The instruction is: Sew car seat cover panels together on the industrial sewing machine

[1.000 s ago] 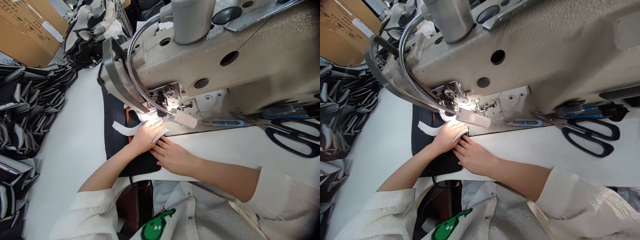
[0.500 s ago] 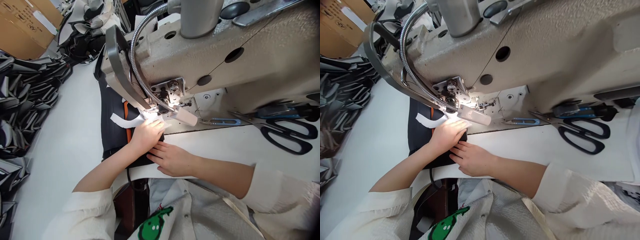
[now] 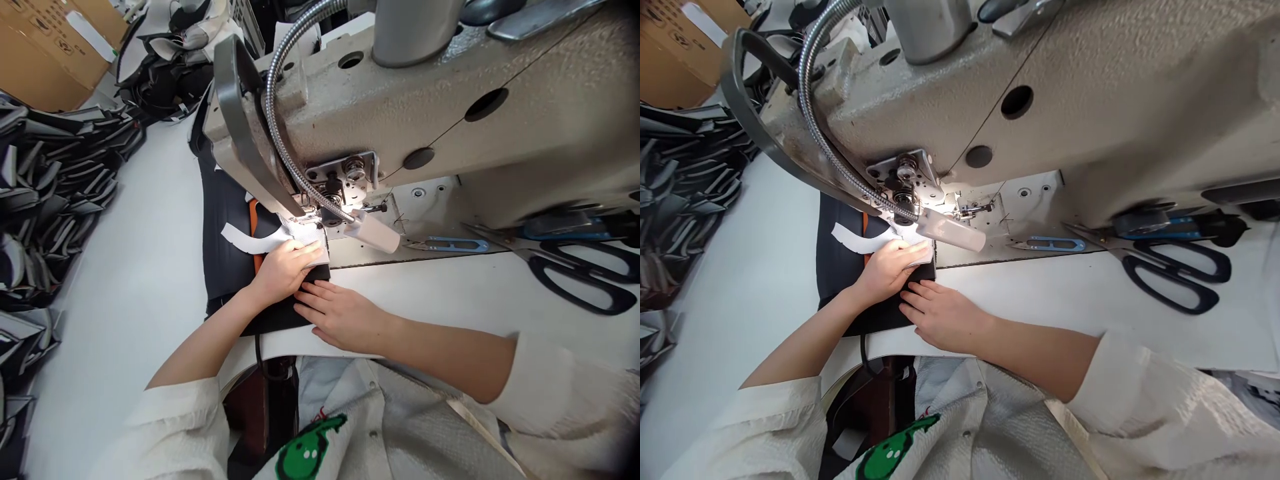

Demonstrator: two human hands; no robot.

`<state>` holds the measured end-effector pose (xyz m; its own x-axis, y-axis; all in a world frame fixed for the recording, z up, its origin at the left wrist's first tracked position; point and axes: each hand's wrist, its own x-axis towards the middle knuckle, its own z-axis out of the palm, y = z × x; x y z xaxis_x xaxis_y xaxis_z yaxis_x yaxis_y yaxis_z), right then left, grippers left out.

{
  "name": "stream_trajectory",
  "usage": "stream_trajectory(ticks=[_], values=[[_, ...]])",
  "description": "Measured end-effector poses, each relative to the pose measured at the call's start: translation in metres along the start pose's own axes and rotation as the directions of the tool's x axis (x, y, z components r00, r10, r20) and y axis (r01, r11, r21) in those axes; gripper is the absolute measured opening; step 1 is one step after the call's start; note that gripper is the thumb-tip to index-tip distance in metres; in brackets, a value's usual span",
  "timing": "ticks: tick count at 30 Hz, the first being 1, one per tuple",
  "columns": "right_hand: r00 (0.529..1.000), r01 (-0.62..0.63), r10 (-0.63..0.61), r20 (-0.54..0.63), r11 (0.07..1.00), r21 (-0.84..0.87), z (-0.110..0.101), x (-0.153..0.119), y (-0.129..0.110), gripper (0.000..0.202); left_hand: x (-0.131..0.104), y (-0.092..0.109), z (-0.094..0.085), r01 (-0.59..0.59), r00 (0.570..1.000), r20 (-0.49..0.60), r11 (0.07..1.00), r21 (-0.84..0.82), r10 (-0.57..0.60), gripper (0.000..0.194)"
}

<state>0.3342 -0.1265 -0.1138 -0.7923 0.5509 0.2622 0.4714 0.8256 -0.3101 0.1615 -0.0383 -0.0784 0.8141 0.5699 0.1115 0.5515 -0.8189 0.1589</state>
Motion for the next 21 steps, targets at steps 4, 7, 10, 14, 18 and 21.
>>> stream_trajectory(ticks=[4,7,10,14,18,21], values=[[1.000,0.001,-0.001,0.000,1.000,-0.020,0.001,0.002,0.008,0.048,0.004,-0.012,0.004,-0.032,0.999,0.005,0.999,0.028,0.032,0.036],[1.000,0.019,-0.019,0.003,1.000,-0.014,0.001,0.003,0.013,0.052,0.011,-0.019,0.004,-0.031,0.999,-0.035,0.996,0.087,0.034,0.033],[0.998,0.054,-0.054,0.018,0.998,-0.014,-0.001,0.005,0.017,0.051,0.018,-0.020,0.001,-0.041,0.995,-0.086,0.993,0.113,0.051,0.029],[0.994,0.104,-0.103,0.043,0.994,-0.018,-0.002,0.012,0.014,0.052,0.023,-0.007,-0.005,0.033,0.989,-0.144,0.999,0.032,-0.029,0.028],[0.998,0.010,-0.006,0.061,0.998,-0.064,0.006,0.032,-0.001,0.062,0.019,0.001,-0.006,0.100,0.979,-0.177,0.995,-0.012,-0.100,0.026],[0.999,-0.036,0.039,0.034,0.995,-0.092,0.013,0.043,-0.011,0.068,0.012,-0.005,-0.004,0.000,0.989,-0.147,0.996,0.092,0.014,0.025]])
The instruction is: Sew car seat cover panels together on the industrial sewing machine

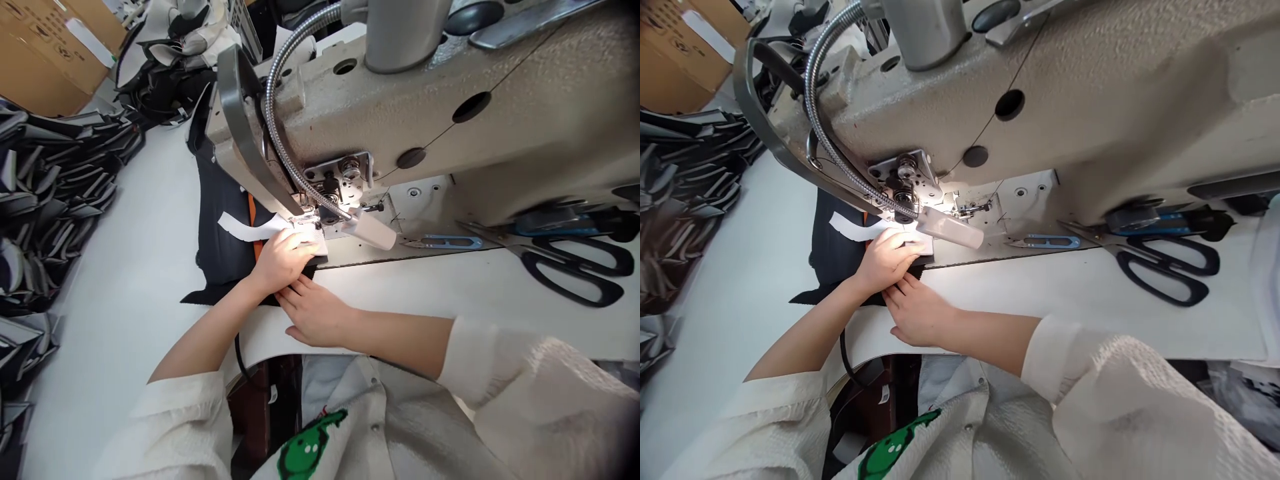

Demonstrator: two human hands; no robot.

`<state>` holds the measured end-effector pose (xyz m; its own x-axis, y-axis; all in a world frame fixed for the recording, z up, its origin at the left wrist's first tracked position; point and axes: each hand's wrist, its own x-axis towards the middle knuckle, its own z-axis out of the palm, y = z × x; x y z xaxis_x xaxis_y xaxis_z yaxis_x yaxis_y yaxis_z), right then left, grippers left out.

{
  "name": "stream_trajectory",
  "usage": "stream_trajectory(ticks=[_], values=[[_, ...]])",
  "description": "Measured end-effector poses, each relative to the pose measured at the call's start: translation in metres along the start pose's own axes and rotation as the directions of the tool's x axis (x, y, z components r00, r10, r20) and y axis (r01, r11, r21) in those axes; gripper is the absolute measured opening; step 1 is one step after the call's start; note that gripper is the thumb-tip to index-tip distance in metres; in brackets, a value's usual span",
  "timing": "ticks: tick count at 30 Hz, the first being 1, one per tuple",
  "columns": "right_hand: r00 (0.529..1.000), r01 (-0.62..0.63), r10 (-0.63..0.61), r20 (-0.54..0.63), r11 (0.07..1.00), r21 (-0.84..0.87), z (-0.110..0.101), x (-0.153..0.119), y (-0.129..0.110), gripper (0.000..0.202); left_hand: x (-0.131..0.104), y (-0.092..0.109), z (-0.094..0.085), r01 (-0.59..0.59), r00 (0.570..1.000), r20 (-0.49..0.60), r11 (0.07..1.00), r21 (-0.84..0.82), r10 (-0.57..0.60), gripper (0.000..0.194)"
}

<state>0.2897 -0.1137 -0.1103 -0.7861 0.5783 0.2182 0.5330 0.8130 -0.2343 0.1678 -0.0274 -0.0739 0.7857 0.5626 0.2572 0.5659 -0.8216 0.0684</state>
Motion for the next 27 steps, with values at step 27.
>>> stream_trajectory(ticks=[27], values=[[0.999,-0.036,0.037,-0.004,0.998,0.044,-0.001,0.006,0.011,0.065,0.009,-0.056,0.026,-0.150,0.985,-0.095,0.985,-0.086,0.142,0.020]])
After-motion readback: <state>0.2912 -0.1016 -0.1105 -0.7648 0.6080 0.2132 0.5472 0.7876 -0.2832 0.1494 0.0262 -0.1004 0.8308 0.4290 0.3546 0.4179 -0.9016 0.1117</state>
